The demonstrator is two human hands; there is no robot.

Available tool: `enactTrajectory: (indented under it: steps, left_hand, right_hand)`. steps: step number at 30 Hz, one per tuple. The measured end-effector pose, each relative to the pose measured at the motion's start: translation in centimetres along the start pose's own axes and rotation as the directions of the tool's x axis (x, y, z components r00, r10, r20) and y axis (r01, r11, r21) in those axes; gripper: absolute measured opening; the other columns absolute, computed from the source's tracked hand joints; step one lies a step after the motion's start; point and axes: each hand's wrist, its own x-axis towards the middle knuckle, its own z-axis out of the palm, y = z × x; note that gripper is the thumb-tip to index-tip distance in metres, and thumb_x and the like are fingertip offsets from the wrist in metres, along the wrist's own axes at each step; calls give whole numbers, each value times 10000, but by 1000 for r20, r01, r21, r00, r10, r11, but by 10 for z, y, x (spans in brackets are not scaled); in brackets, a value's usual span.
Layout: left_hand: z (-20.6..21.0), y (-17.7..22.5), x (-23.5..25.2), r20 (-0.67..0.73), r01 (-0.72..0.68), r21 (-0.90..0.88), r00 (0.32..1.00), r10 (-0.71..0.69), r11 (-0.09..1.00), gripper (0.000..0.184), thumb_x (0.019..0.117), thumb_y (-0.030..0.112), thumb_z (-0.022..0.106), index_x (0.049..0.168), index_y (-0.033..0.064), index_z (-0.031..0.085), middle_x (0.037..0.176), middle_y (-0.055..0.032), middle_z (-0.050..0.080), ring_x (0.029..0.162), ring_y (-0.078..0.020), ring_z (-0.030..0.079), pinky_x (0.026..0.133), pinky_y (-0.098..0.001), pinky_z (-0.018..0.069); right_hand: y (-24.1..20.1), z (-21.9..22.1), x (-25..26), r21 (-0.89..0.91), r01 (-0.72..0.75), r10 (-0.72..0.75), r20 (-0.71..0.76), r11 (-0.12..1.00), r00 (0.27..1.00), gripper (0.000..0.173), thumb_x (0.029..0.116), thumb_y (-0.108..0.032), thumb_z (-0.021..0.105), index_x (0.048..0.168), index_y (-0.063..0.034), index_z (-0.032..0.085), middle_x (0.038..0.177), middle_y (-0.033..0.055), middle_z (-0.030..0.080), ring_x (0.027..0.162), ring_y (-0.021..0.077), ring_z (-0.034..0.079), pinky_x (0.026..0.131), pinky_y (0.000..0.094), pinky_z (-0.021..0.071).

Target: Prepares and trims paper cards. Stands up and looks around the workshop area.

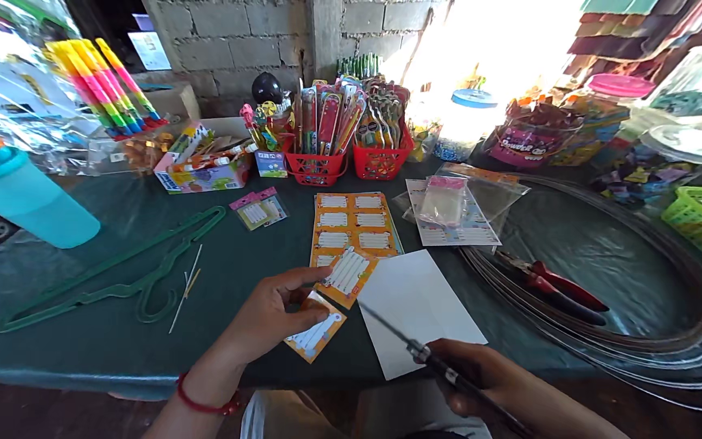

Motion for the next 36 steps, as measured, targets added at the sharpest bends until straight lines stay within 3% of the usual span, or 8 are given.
enactTrajectory:
  steps: [6, 12, 18, 22, 24, 27, 32, 36]
  left_hand:
    - [20, 1, -4, 83, -60, -4, 995, 60, 998, 502, 819, 69, 799, 1305, 52, 676, 1254, 33, 690, 942, -27, 698, 820, -209, 600]
    - [36, -3, -6, 111, -129, 138, 987, 114, 982, 471, 846, 89, 782, 1303, 39, 680, 1248, -5, 687, 987, -12, 672, 843, -185, 576]
    - [-13, -14, 2, -109, 40, 496, 994, 17, 868, 281, 909, 180, 707, 1154, 44, 728, 1000, -16, 731, 862, -34, 679, 804, -218, 564]
    - [-13, -13, 4, -108, 0, 636, 990, 88, 772, 476, 909, 310, 704, 1300, 41, 685, 1399, -173, 587, 1298, -314, 554, 1048, -534, 464]
    - [1, 0, -2, -58, -35, 565, 995, 82, 825, 525, 870, 432, 730, 1240, 61, 712, 1296, -95, 648, 1165, -201, 620, 930, -416, 527]
    - [25, 4, -13, 87, -18, 81, 996, 11, 997, 384, 850, 465, 780, 1086, 165, 733, 974, 116, 741, 820, 20, 687, 719, -177, 585]
    - [37, 3, -21, -232, -35, -289, 972, -35, 957, 236, 869, 54, 745, 1082, 127, 676, 835, 21, 754, 667, -65, 704, 632, -219, 603]
    - [19, 12, -35, -579, -237, -455, 811, -83, 858, 176, 976, -21, 536, 972, 63, 691, 833, -76, 762, 692, -112, 732, 652, -222, 615]
  right_hand:
    - [-12, 28, 28, 239, 392, -263, -436, 888, 861, 450, 926, -213, 729, 1323, -132, 533, 990, 9, 755, 869, 139, 739, 732, 287, 618]
    - [-28, 40, 81, 143, 532, -300, -692, 835, 656, 497, 816, 26, 713, 1262, -6, 493, 1001, -29, 701, 818, 31, 690, 721, 203, 591]
    - [-52, 13, 82, 125, 393, -264, -557, 911, 788, 490, 838, 19, 687, 1285, -27, 493, 963, -41, 691, 784, 17, 674, 706, 187, 574]
    - [-73, 3, 82, 3, 287, -264, -385, 958, 884, 469, 854, -11, 696, 1291, -11, 523, 947, -35, 678, 780, -9, 650, 714, 166, 551]
    - [-84, 0, 87, -109, 277, -297, -263, 955, 918, 470, 863, -28, 707, 1301, 3, 538, 919, -23, 660, 752, -24, 618, 697, 150, 526]
    - [-103, 1, 100, -289, 310, -336, -46, 906, 941, 464, 879, -56, 724, 1308, 5, 559, 903, 23, 652, 722, -3, 581, 668, 160, 494]
    - [-120, 26, 128, -216, 427, -456, -107, 878, 884, 424, 917, -126, 721, 1295, 10, 585, 937, 23, 679, 786, 2, 616, 732, 170, 518]
    - [-96, 56, 135, 93, 524, -476, -306, 847, 824, 468, 979, -201, 642, 1361, 12, 476, 886, -51, 666, 753, 27, 654, 697, 202, 573]
